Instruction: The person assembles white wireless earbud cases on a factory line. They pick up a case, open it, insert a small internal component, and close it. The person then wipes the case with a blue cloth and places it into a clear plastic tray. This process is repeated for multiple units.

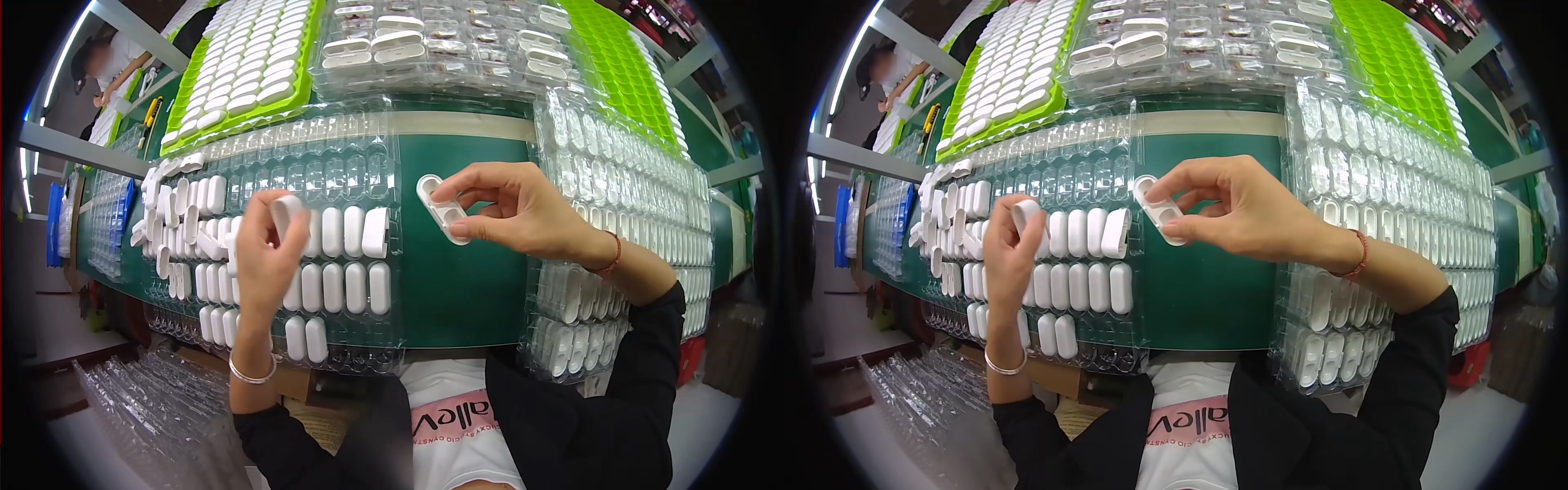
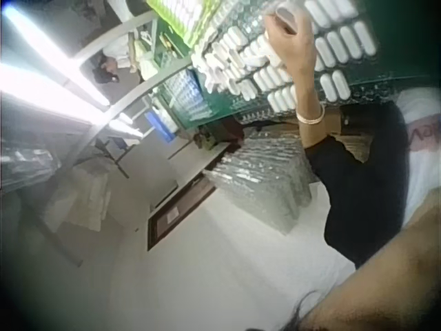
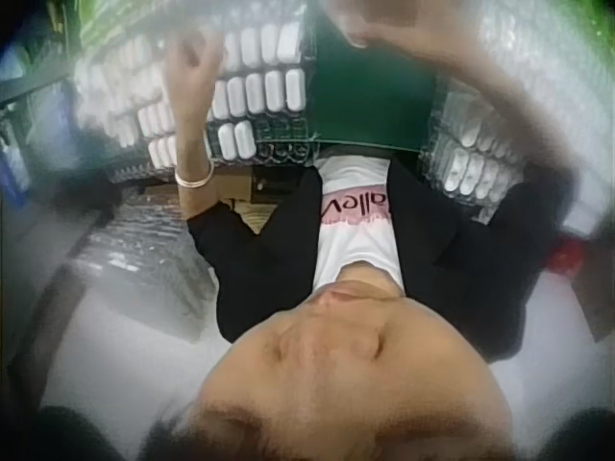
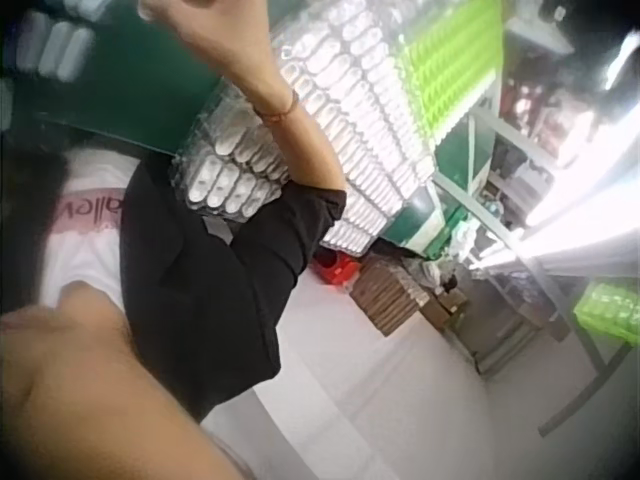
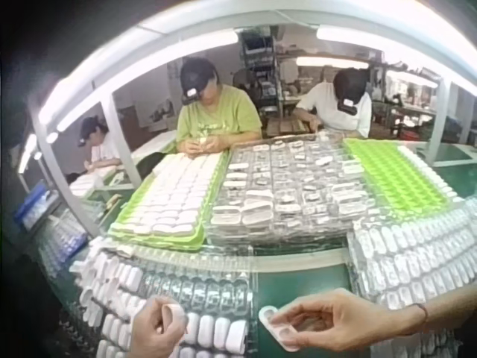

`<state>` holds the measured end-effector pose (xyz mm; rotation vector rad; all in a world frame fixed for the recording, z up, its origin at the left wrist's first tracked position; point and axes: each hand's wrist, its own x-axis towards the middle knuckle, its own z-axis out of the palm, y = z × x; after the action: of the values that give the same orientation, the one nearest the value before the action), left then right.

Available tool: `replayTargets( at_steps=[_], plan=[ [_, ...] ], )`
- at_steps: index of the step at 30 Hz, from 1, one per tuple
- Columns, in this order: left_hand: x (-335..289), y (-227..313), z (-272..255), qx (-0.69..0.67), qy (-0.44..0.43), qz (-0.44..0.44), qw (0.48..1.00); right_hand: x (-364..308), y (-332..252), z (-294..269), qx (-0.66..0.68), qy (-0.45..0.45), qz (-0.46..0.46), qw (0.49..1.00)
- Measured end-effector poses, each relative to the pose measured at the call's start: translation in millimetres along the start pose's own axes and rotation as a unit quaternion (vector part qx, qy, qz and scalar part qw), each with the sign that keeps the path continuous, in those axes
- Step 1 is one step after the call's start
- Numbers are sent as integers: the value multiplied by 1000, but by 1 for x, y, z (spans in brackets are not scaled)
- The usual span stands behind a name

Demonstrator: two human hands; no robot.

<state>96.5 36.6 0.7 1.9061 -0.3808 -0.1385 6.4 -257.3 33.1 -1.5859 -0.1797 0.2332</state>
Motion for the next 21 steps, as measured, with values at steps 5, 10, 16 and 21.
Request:
replayTargets(
  at_steps=[5, 10, 16, 21],
  plan=[
    [-36, 30, 34, -180, -112, -174, 962, -2, 4, 3, 19, -34, 67, 997],
    [-65, 33, 52, -220, -106, -143, 959, -7, 8, 5, 63, -50, 98, 992],
    [-87, 45, 88, -106, 21, 10, 994, -14, 14, 19, -4, -31, -23, 999],
    [-89, 37, 100, -78, 35, 55, 995, -15, 15, 26, 4, -8, -31, 999]
  ],
)
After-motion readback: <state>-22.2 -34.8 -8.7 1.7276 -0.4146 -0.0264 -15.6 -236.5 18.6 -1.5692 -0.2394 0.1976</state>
